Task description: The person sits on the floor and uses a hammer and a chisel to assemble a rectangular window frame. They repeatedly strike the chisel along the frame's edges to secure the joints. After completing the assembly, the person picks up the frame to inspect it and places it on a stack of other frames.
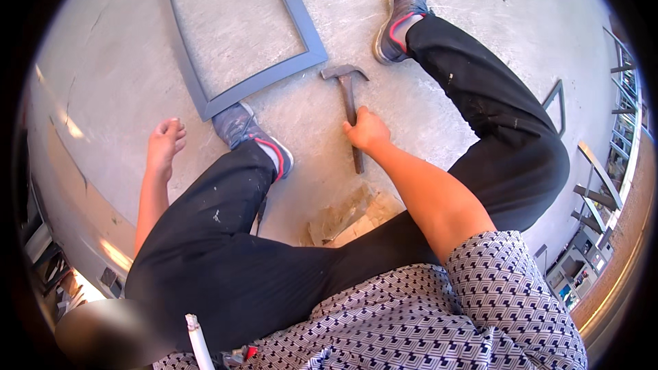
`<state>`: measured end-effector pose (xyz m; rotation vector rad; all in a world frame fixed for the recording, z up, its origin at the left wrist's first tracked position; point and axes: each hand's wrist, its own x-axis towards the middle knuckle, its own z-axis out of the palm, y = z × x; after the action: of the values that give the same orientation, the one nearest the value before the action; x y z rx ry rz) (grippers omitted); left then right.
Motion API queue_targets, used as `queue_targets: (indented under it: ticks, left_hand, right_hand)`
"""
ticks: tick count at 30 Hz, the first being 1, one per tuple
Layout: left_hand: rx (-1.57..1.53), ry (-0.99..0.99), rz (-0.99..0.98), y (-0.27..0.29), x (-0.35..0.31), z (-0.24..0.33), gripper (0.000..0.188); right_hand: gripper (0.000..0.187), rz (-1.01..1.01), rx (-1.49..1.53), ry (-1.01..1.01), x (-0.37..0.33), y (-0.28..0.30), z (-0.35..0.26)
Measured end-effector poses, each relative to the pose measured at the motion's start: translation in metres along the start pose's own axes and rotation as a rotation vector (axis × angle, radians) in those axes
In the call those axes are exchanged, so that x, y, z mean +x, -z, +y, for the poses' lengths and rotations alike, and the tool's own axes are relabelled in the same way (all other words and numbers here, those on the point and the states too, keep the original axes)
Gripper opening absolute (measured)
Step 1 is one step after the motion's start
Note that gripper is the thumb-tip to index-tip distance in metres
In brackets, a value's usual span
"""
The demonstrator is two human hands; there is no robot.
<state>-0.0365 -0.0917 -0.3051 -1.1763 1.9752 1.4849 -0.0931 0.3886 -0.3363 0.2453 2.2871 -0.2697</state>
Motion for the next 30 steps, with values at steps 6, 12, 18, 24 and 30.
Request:
queue_targets:
  ticks: [6, 12, 18, 24, 30]
  left_hand:
    - [-0.02, -0.027, 0.019, -0.062, 0.044, -0.018, 0.052]
    - [-0.019, -0.106, 0.136, -0.088, 0.068, -0.019, 0.047]
    - [-0.031, -0.141, 0.051, -0.103, 0.061, 0.001, 0.039]
    - [0.033, -0.112, -0.046, -0.131, 0.037, 0.029, 0.036]
    - [0.232, -0.05, -0.16, -0.133, 0.041, 0.05, 0.044]
  right_hand:
    - [0.055, -0.051, -0.06, -0.103, 0.0, -0.007, 0.0]
    - [0.046, -0.105, -0.055, -0.036, 0.012, 0.002, 0.004]
    - [0.021, -0.207, 0.821, -0.1, -0.009, -0.001, 0.009]
    - [0.016, -0.152, 0.985, -0.161, -0.027, 0.008, -0.01]
    - [0.018, -0.125, 1.024, -0.181, -0.033, 0.009, -0.022]
